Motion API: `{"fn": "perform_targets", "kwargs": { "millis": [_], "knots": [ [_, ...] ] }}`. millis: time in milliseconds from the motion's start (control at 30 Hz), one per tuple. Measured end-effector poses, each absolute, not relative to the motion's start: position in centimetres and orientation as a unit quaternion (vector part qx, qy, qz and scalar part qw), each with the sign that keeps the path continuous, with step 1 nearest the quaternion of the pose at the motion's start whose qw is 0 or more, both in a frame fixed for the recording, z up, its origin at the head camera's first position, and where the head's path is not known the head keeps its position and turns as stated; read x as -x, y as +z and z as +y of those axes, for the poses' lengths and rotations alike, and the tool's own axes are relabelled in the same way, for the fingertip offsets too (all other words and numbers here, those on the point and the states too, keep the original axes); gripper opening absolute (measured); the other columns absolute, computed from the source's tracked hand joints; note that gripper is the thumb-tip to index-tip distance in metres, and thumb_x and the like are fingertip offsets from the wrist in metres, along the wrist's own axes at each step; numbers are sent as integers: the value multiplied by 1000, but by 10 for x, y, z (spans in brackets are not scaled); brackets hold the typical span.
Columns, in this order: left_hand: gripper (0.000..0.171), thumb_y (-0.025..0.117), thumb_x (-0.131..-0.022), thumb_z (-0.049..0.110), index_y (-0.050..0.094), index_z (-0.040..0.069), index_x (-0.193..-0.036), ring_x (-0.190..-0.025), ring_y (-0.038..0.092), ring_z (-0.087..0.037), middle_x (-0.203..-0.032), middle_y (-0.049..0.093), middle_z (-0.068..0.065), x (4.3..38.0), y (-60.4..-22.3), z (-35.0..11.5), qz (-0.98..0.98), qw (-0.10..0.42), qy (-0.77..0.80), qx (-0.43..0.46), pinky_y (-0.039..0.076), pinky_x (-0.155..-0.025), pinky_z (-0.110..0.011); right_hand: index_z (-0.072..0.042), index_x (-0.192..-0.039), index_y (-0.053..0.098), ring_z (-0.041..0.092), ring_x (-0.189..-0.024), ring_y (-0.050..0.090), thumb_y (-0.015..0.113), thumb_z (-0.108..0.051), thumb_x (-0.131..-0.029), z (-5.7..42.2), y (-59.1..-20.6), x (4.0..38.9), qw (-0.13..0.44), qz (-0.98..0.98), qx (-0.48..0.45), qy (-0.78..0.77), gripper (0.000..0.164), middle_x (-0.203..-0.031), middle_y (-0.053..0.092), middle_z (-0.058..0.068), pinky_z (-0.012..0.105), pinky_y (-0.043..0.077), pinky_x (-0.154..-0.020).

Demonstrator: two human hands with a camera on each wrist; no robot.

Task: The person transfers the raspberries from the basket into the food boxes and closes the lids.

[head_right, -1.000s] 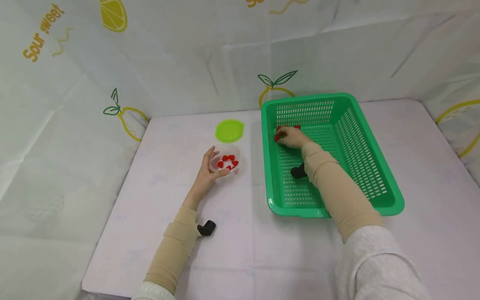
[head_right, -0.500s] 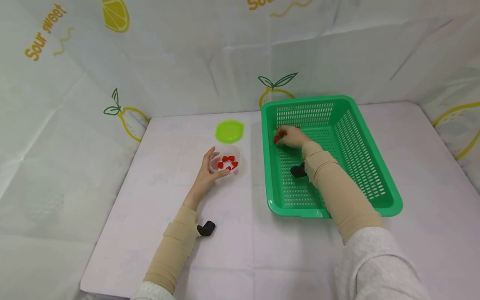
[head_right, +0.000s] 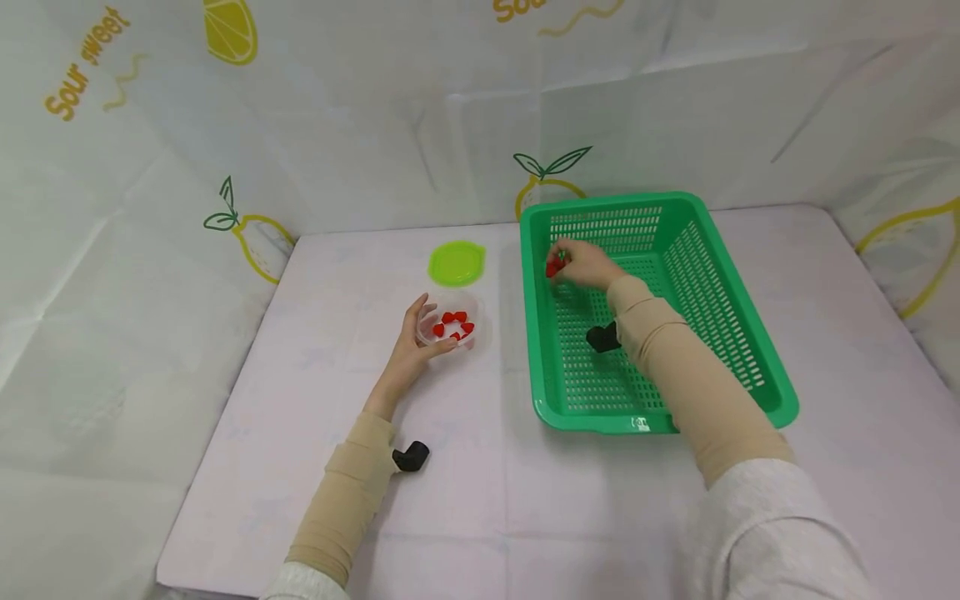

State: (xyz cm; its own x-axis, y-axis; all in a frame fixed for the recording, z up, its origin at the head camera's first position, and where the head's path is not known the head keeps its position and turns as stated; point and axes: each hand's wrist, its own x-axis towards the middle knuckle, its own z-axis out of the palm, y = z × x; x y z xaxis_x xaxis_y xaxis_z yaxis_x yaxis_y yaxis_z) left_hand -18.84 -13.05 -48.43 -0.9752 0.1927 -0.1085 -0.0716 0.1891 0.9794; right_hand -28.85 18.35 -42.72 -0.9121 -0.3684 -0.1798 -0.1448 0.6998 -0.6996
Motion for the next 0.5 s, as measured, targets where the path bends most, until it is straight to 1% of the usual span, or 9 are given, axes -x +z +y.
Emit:
{"fn": "perform_targets", "kwargs": {
  "millis": [133,233,367,400,500],
  "knots": [
    [89,73,-79,24,16,33,-147,-139,28,-17,-148,28,6,193,-498,-132,770,86,631,-38,19,-115,-53,-7,-115,53,28,-83,52,64,-12,-85,180,-418,287,142,912,151,-354,32,-97,56,16,38,43,-75],
    [87,73,-79,25,18,35,-146,-138,30,-17,-147,30,8,193,-502,-132,775,73,627,-40,20,-115,-54,-7,-113,54,26,-78,46,65,-12,-85,177,-409,285,133,912,155,-355,31,-91,53,14,37,41,-70],
    [87,73,-79,26,18,34,-146,-138,30,-17,-146,31,8,193,-504,-132,776,71,626,-44,20,-115,-54,-5,-112,53,26,-82,37,66,-11,-83,175,-395,280,132,909,146,-367,33,-93,42,13,38,34,-67],
    [88,73,-79,25,17,33,-146,-138,30,-18,-147,30,6,192,-499,-132,775,77,626,-44,20,-115,-54,-5,-113,52,26,-83,35,66,-11,-84,175,-391,279,132,909,145,-368,33,-95,40,12,39,33,-67],
    [88,73,-79,26,17,33,-146,-138,29,-17,-147,30,7,192,-498,-132,775,80,625,-44,20,-115,-53,-5,-113,51,27,-86,34,65,-12,-85,176,-382,277,130,909,148,-368,32,-97,38,13,39,31,-67]
  ]
}}
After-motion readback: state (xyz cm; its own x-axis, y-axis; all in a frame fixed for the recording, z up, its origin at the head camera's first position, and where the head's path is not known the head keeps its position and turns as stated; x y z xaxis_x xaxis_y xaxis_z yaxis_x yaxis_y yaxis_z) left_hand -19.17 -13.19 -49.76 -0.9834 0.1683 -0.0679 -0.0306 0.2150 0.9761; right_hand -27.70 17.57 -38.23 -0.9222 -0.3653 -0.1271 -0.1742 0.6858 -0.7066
